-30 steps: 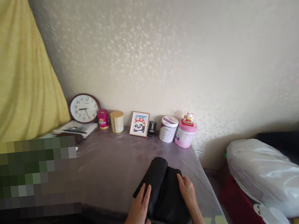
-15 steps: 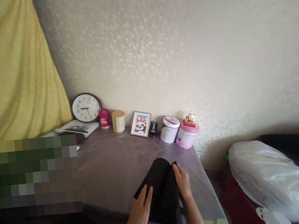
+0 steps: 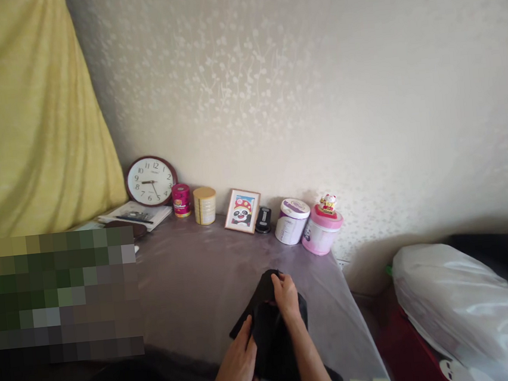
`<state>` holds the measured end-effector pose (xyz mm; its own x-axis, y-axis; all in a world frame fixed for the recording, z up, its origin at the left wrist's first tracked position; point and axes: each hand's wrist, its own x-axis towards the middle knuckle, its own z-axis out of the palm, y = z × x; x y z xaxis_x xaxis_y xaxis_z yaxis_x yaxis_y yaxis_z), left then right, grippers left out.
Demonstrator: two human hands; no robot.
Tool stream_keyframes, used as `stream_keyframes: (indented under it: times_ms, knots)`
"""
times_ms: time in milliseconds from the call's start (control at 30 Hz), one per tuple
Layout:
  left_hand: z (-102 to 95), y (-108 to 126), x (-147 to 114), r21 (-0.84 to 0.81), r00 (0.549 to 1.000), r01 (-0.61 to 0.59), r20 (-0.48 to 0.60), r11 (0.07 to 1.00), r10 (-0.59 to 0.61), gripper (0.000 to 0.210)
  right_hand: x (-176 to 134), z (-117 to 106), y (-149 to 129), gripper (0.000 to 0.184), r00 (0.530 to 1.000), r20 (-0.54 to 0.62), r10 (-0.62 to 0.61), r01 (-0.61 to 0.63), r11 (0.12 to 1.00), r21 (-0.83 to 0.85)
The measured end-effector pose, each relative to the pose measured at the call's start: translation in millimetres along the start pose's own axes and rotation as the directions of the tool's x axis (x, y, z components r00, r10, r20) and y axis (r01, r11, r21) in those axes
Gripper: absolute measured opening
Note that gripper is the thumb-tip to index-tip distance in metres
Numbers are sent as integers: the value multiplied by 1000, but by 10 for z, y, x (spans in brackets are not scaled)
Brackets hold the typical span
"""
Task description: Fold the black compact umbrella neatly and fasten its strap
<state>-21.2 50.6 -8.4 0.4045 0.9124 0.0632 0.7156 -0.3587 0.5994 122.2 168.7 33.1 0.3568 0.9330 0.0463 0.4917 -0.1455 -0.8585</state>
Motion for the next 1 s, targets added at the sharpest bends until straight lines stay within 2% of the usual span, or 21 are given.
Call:
stream_keyframes:
  times_ms: [133,300,367,467,500,567,633,767,900,1000]
  knots:
    - [28,-97,-19,-30,997,-78,-31,997,77,97,-17,31,-16,39,995,91,46,-49,998,34]
    - [-175,-62,-87,13,1000,-3,-30,1000,4,84,-58,44,-41,33,985,167,51,-64,995,72]
    - [-278,-25,-111,36,991,-4,-135,999,9,73,-89,41,-53,28,977,214,3,-16,998,56]
    - [-381,47,-113,115,935,-45,-344,992,83,51,-144,27,-80,22,952,284,-112,129,991,-43]
    - [-392,73,-104,149,918,-71,-376,986,123,45,-165,22,-91,20,942,300,-148,180,980,-81]
    - [-366,108,-73,213,903,-145,-371,966,218,42,-214,15,-113,17,920,324,-219,274,952,-136]
    - [-280,103,-38,253,903,-208,-321,945,285,50,-277,6,-131,16,892,345,-293,366,915,-168]
    - [-35,-22,10,255,943,-189,-223,948,247,73,-444,-52,-129,18,811,380,-445,533,829,-168]
    - [151,-141,20,289,953,-156,-209,944,222,71,-564,-148,-18,22,703,372,-607,683,721,-114]
    - [256,-141,30,322,959,-113,-213,940,188,71,-508,-170,142,24,631,362,-686,763,632,-133]
